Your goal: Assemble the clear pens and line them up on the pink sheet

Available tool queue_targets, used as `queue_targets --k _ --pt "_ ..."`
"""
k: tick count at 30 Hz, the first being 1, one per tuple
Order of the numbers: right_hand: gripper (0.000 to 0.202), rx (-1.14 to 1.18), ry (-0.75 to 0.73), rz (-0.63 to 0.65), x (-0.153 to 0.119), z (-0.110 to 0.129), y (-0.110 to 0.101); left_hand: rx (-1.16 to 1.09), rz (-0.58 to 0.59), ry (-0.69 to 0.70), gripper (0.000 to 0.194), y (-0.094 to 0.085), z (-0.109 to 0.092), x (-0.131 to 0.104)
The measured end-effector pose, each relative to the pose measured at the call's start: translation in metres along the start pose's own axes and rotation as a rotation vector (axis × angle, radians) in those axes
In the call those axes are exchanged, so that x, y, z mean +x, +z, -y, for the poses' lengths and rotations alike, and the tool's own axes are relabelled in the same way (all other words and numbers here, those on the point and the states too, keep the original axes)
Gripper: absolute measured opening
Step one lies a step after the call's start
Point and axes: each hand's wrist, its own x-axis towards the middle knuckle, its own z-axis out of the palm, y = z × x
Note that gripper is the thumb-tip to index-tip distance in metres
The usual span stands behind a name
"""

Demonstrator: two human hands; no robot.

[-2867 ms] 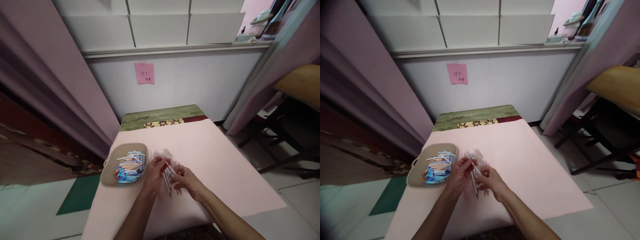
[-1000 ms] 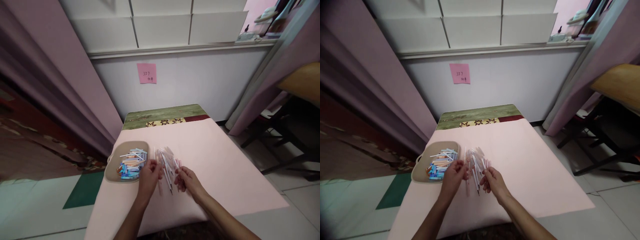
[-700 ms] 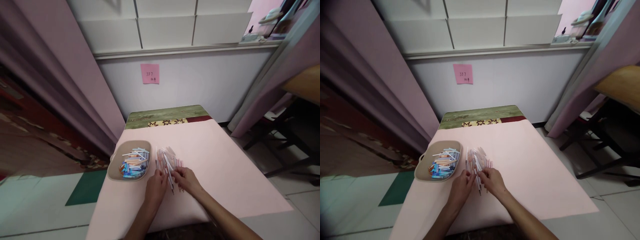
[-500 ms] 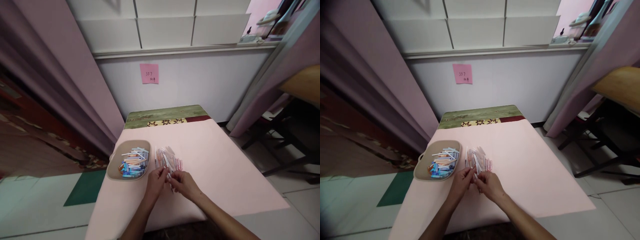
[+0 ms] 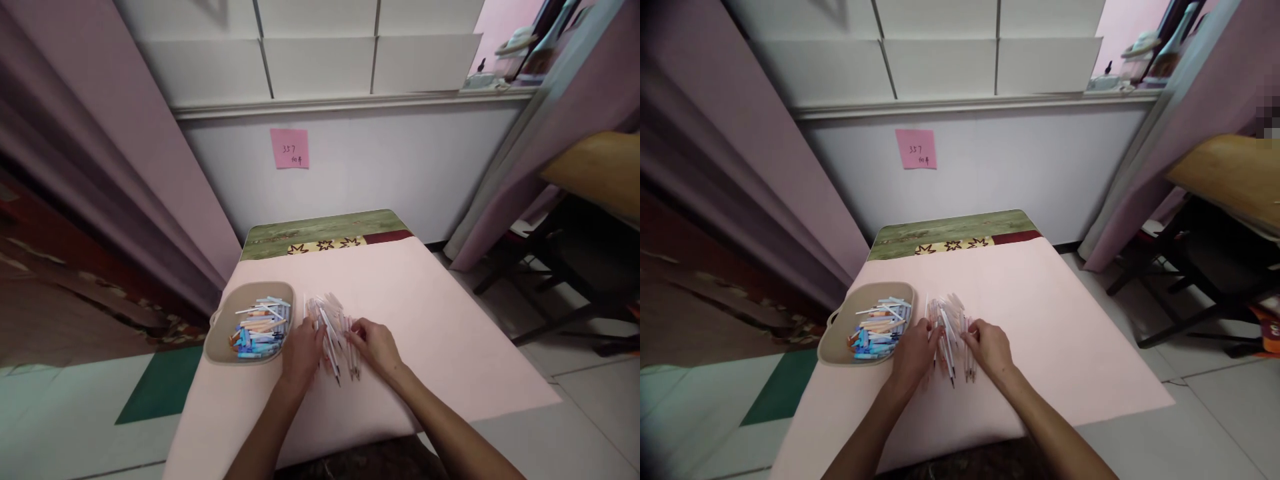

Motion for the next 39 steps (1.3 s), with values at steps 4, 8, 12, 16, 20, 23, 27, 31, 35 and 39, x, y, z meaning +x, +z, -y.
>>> queue_targets --k 4,8,12,16,20,23,27,31,35,39 --pt "0.034 -0.207 0.100 0.122 -0.001 -0.015 -0.001 -0.020 0.046 0.047 0.027 0.008 0.004 -0.005" --pt "0.032 -0.242 0.116 0.166 -0.007 -0.017 0.007 -0.059 0.067 0.046 0.029 0.006 0.006 -0.007" --pt "0.021 -0.221 0.093 0.136 -0.010 -0.018 0.004 -0.216 0.025 0.062 0.027 0.002 0.004 -0.008" --pt "0.021 -0.137 -0.002 0.060 -0.015 -0.013 -0.011 -0.762 0.095 -0.006 0.024 0.001 -0.008 -0.008" --pt "0.024 0.251 -0.135 0.147 -0.023 0.004 -0.020 -1.365 0.353 -0.161 0.038 0.001 -0.026 -0.005" --pt "0.029 0.759 -0.025 0.406 -0.028 0.013 -0.018 -1.596 0.427 -0.239 0.036 -0.003 -0.030 -0.003" --pt "0.052 1.171 0.152 0.686 -0.028 0.015 -0.011 -1.724 0.356 -0.291 0.029 -0.010 -0.023 0.000" --pt "0.051 1.188 0.196 0.582 -0.021 0.017 -0.002 -1.682 0.232 -0.262 0.028 -0.014 -0.022 0.002" --pt "0.046 1.072 0.131 0.277 -0.015 0.019 0.003 -1.606 0.134 -0.245 0.030 -0.017 -0.027 0.007" --pt "0.054 1.137 0.256 0.428 -0.014 0.019 0.001 -1.646 0.133 -0.247 0.032 -0.023 -0.031 0.015"
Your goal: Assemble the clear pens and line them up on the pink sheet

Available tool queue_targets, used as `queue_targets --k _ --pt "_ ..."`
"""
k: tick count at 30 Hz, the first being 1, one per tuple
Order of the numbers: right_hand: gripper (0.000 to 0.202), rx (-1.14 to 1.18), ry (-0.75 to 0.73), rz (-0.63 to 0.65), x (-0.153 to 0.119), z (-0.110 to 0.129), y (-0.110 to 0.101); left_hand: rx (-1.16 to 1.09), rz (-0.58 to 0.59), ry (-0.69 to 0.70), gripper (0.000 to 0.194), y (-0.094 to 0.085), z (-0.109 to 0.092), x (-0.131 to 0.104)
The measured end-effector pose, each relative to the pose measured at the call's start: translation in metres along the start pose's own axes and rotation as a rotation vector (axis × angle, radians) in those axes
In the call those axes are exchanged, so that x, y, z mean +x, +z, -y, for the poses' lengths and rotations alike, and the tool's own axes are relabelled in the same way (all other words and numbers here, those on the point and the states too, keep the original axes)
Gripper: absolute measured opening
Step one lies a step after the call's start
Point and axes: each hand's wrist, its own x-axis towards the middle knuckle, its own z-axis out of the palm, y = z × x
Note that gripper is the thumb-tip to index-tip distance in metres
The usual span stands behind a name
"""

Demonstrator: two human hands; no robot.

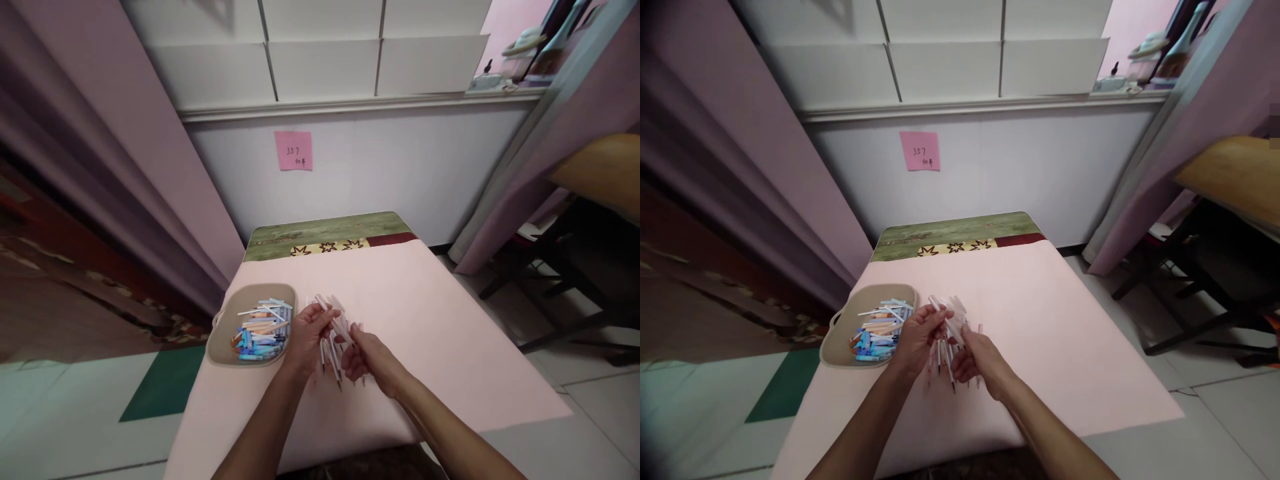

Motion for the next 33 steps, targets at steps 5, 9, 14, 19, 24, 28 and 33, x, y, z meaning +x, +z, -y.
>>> queue_targets --k 5,9,14,19,24,28,33 --pt "0.048 0.055 -0.079 0.004 0.0033 0.0067 0.0002 -0.009 -0.006 -0.016 0.031 0.0004 -0.0074 0.0064" --pt "0.049 0.069 -0.051 -0.013 0.0059 0.0091 0.0030 0.000 0.022 0.002 0.029 -0.0007 -0.0090 0.0087" --pt "0.044 0.126 -0.105 -0.012 0.0028 0.0086 0.0043 -0.003 0.022 -0.020 0.028 -0.0004 -0.0069 0.0092" --pt "0.051 0.167 0.001 -0.002 0.0008 0.0070 0.0030 0.003 0.037 -0.017 0.029 -0.0001 -0.0051 0.0102" --pt "0.046 0.166 -0.082 -0.042 0.0019 0.0045 0.0022 -0.009 0.026 -0.014 0.029 0.0005 -0.0055 0.0109" --pt "0.050 0.189 -0.026 -0.022 0.0008 0.0036 0.0013 -0.021 0.024 -0.015 0.029 0.0025 -0.0065 0.0096" --pt "0.045 0.142 -0.092 -0.088 -0.0008 0.0023 -0.0014 -0.032 0.011 0.002 0.030 0.0035 -0.0088 0.0107"
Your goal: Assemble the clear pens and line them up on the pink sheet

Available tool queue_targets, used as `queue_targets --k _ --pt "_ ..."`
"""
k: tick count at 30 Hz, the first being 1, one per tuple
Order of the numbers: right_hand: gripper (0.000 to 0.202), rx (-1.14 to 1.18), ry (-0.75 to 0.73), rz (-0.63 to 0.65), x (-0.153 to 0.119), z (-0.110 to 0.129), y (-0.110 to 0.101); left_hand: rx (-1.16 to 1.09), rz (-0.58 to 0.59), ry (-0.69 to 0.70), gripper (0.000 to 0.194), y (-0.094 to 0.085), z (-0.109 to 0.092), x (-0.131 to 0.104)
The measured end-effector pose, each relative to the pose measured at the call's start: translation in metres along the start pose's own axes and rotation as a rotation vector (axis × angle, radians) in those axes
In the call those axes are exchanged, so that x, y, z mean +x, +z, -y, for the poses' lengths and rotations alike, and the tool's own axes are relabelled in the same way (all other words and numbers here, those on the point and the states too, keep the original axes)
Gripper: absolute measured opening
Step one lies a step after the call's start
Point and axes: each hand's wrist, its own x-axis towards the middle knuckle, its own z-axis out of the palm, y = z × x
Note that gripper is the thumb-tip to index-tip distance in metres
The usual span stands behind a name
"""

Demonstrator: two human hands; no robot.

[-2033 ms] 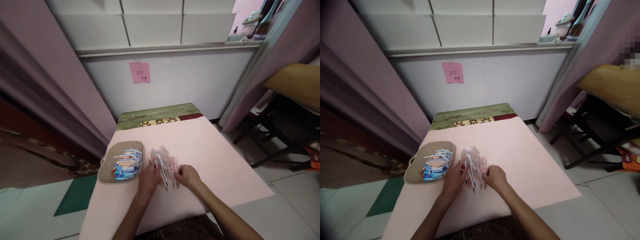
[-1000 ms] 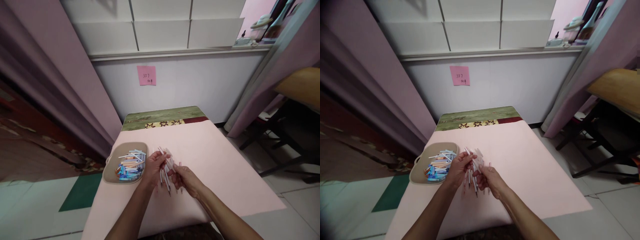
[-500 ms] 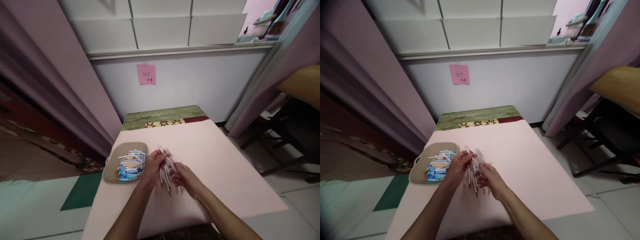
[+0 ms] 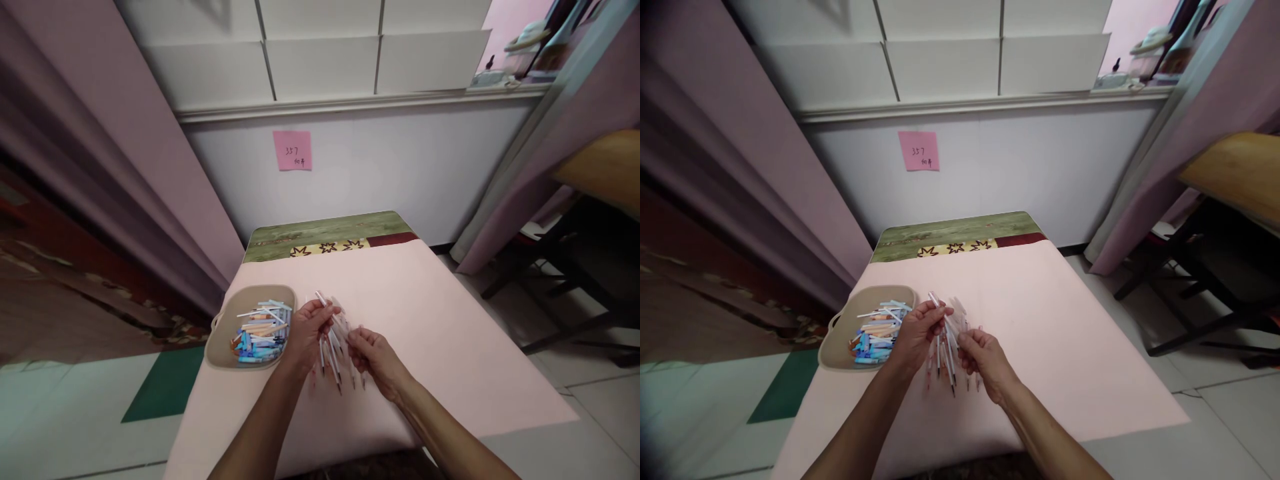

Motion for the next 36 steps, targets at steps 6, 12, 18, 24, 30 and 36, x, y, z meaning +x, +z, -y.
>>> queue_targets --k 6,12,18,24,30,36 --pt "0.041 -0.166 -0.132 -0.096 0.000 -0.013 -0.015 0.188 -0.057 0.136 0.029 -0.014 -0.005 0.009" --pt "0.042 -0.399 -0.112 -0.139 -0.002 -0.038 -0.033 1.130 -0.204 0.237 0.022 -0.032 0.011 0.017" --pt "0.036 -0.347 -0.177 -0.207 0.005 -0.037 -0.014 1.513 -0.188 0.232 0.016 -0.034 0.031 0.013" --pt "0.027 -0.443 -0.300 -0.333 0.013 -0.040 -0.010 1.566 -0.159 0.199 0.019 -0.036 0.037 -0.002" --pt "0.019 -0.822 -0.490 -0.423 0.010 -0.045 -0.018 1.612 -0.100 0.159 0.021 -0.039 0.043 -0.013" --pt "0.014 -1.250 -0.616 -0.342 0.005 -0.060 -0.014 1.627 0.077 0.296 0.038 -0.042 0.048 -0.017"
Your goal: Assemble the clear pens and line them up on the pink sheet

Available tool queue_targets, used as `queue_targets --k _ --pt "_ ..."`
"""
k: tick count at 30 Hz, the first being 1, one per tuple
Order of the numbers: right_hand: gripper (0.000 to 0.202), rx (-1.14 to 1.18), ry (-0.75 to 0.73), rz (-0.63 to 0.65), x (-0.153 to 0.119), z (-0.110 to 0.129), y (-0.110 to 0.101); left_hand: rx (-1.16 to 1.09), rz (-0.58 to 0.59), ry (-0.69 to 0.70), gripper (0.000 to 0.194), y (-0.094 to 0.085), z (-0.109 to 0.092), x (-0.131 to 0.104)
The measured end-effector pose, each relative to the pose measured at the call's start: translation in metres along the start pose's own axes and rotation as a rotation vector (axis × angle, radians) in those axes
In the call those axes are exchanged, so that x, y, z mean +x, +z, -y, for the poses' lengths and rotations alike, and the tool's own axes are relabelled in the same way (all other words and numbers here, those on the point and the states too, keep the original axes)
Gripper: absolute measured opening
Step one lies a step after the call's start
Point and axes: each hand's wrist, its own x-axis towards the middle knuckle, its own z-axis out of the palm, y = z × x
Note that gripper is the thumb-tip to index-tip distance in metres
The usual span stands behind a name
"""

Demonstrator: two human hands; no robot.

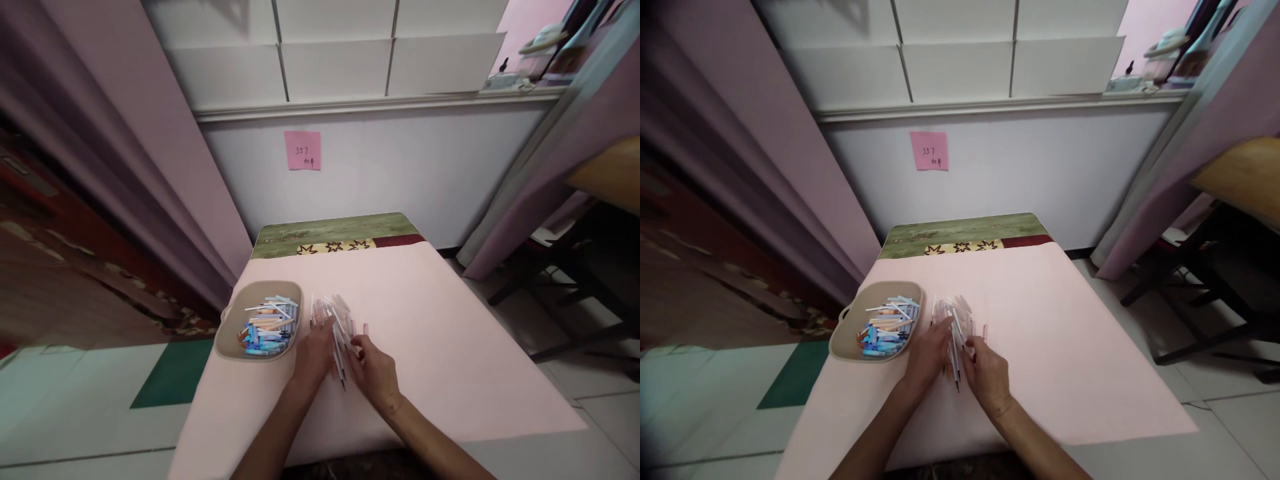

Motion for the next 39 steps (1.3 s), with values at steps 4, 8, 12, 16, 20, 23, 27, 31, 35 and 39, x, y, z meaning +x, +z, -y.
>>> queue_targets --k 4,8,12,16,20,23,27,31,35,39 --pt "0.020 -0.087 -0.279 0.093 -0.009 -0.002 -0.003 0.069 0.077 0.068 0.036 0.002 0.002 0.000" --pt "0.023 -0.069 -0.399 0.171 -0.018 -0.003 -0.020 0.139 0.028 0.039 0.025 0.003 0.004 0.002" --pt "0.025 -0.188 0.052 0.150 -0.009 -0.011 -0.037 0.148 -0.032 0.036 0.023 0.004 0.003 0.003" --pt "0.032 -0.325 0.284 0.307 0.012 -0.017 -0.043 0.063 -0.084 0.033 0.025 0.001 -0.004 0.003" --pt "0.029 -0.366 0.282 0.352 0.020 -0.011 -0.038 -0.168 -0.216 -0.007 0.026 -0.007 -0.006 0.003" --pt "0.024 -0.363 0.271 0.326 0.019 -0.009 -0.034 -0.422 -0.287 -0.047 0.021 -0.012 -0.005 0.004" --pt "0.018 -0.227 0.278 0.227 0.018 -0.014 -0.039 -0.905 -0.216 -0.190 0.021 -0.015 -0.008 0.004" --pt "0.015 0.316 0.300 0.195 0.017 -0.005 -0.049 -1.254 0.003 -0.296 0.034 -0.018 -0.020 0.002" --pt "0.031 0.974 0.373 0.389 0.015 0.016 -0.052 -1.520 0.179 -0.313 0.040 -0.020 -0.029 0.002" --pt "0.050 1.259 0.534 0.684 0.014 0.019 -0.052 -1.677 0.171 -0.338 0.034 -0.022 -0.027 0.003"
